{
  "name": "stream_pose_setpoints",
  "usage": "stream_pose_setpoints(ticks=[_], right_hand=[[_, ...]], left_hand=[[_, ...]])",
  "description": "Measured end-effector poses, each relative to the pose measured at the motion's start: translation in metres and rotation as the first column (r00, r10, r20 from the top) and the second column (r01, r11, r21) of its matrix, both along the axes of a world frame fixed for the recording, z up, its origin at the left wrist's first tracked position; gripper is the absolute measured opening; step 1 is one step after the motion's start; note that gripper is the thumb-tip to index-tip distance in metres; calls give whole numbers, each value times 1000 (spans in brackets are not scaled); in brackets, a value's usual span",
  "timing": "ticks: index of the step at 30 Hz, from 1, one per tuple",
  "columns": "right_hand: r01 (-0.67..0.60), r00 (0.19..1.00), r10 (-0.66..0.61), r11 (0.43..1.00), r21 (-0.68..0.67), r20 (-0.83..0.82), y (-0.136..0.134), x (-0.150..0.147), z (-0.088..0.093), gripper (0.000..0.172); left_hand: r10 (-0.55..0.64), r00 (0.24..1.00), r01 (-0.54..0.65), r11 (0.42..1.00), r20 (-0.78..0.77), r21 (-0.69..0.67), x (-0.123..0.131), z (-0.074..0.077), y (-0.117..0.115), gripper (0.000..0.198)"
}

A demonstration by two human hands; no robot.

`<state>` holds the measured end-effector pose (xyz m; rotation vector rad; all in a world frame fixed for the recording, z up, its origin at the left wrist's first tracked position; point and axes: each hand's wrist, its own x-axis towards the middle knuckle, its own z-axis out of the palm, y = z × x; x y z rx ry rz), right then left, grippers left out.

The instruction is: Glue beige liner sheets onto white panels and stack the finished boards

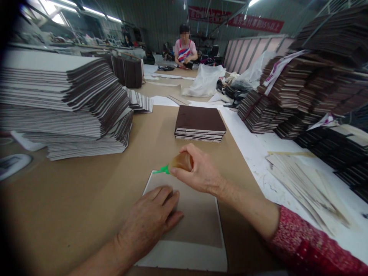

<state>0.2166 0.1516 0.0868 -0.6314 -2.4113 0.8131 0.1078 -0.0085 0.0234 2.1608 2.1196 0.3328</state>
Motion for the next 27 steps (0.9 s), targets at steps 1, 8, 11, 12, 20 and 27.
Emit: stream_pose_setpoints(ticks=[1,8,11,12,20,27], right_hand=[[-15,1000,16,999,45,-1,0,-2,0,38],[-62,998,57,980,191,34,1,-13,-1,36],[-72,996,59,977,202,71,0,-15,0,35],[-76,995,60,976,205,82,0,-16,0,35],[-147,973,87,947,287,213,0,-23,11,36],[-305,924,169,867,394,343,-1,-34,33,31]], left_hand=[[1,1000,-1,1000,0,0,0,0,0,35],[3,1000,-3,1000,-8,19,0,-4,1,37],[-3,1000,4,1000,-9,26,0,-5,0,36],[-3,1000,3,1000,-8,27,0,-5,0,36],[5,1000,-4,999,-29,47,-1,-4,-1,36],[14,999,-13,1000,-29,17,-1,-5,0,33]])
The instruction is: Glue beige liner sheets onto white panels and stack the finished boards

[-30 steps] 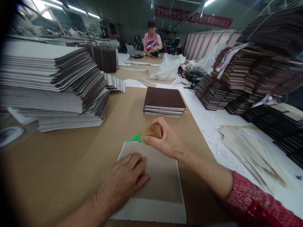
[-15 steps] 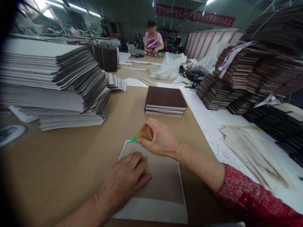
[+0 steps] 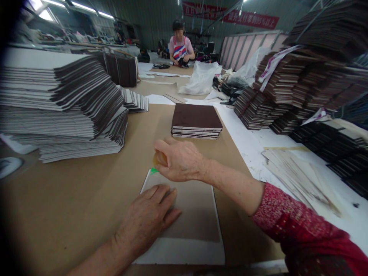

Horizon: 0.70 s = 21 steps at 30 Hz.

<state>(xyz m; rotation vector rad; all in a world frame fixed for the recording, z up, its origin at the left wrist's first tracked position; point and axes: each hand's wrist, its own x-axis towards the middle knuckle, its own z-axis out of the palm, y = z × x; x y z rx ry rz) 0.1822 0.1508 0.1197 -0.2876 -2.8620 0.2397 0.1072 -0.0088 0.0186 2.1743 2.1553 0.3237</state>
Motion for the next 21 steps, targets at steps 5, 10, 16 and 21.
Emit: stream_pose_setpoints(ticks=[5,10,16,21], right_hand=[[-15,1000,14,999,50,25,-1,-2,10,28],[-2,1000,1,999,34,12,-2,-1,7,31],[-18,1000,18,1000,12,11,-1,-3,4,32],[-21,999,19,998,52,43,2,1,12,29]], left_hand=[[7,1000,-6,1000,1,-10,1,0,0,34],[8,1000,-8,1000,2,-21,2,-2,0,33],[3,1000,-3,1000,-12,-8,2,-1,1,32],[6,1000,-7,1000,-4,-13,2,0,1,32]])
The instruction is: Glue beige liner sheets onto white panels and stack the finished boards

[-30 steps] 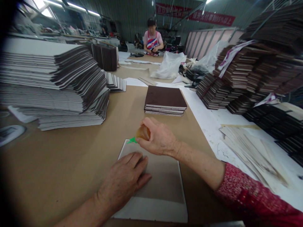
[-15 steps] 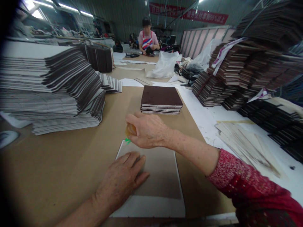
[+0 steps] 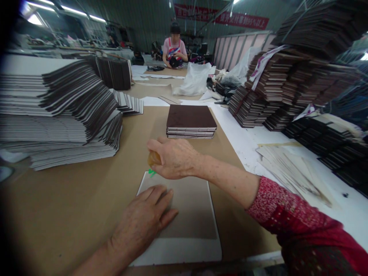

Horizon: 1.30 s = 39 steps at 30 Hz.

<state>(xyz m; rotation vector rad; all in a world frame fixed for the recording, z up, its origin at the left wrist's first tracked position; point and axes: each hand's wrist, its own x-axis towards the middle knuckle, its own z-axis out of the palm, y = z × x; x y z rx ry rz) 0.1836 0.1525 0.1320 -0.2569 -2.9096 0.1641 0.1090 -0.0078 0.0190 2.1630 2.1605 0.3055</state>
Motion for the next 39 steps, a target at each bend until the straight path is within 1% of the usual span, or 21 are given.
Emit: stream_pose_setpoints(ticks=[7,15,19,25,31,39], right_hand=[[27,999,-28,999,20,25,4,12,6,30],[46,999,-46,999,20,24,7,23,8,27],[38,999,-37,999,14,-8,4,17,3,29],[22,999,-21,999,25,-43,-1,1,-4,32],[-10,1000,11,999,46,-22,-1,-7,-1,28],[-40,999,41,996,74,-14,-3,-12,0,29]], left_hand=[[-5,1000,5,1000,-14,1,1,1,-1,35],[-14,998,15,999,-58,30,1,-4,-3,39],[-11,997,15,999,-73,52,1,-5,-4,40],[-17,998,18,1000,-53,23,1,-4,-3,38],[-15,999,16,1000,-44,20,0,-2,-3,38],[-13,999,13,1000,-43,2,2,-1,-1,38]])
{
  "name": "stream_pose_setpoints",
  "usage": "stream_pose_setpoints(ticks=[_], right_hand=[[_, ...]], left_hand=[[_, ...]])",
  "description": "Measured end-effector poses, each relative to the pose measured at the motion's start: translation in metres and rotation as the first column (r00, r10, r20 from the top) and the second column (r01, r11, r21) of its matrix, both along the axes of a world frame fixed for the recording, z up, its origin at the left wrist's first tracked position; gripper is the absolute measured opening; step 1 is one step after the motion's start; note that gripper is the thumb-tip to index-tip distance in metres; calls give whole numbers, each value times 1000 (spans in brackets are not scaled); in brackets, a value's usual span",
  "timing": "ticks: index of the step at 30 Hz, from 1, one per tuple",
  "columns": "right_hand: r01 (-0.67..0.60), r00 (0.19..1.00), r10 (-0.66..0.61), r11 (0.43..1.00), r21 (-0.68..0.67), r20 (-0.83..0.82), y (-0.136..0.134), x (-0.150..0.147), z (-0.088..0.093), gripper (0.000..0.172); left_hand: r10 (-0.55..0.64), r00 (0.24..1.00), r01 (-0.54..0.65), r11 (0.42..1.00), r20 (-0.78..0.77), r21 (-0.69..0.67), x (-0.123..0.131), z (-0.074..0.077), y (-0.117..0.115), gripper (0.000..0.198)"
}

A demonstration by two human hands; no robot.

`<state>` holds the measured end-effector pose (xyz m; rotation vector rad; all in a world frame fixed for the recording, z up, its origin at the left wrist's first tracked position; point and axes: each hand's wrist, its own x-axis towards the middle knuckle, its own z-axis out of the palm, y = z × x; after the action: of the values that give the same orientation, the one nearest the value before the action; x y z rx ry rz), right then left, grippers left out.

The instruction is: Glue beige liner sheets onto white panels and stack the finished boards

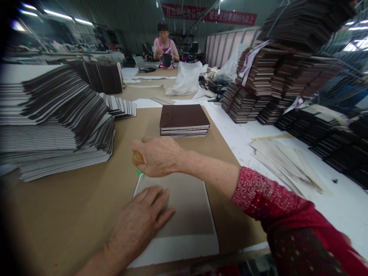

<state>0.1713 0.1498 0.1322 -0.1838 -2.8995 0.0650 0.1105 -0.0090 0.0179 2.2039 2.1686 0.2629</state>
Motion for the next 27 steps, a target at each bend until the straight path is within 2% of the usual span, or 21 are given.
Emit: stream_pose_setpoints(ticks=[11,27], right_hand=[[45,996,-47,999,25,77,3,10,13,25],[171,981,-168,985,-26,102,19,60,16,25]], left_hand=[[-4,1000,4,1000,-16,14,-1,1,-1,39],[-34,996,41,995,-79,87,-1,-5,-3,41]])
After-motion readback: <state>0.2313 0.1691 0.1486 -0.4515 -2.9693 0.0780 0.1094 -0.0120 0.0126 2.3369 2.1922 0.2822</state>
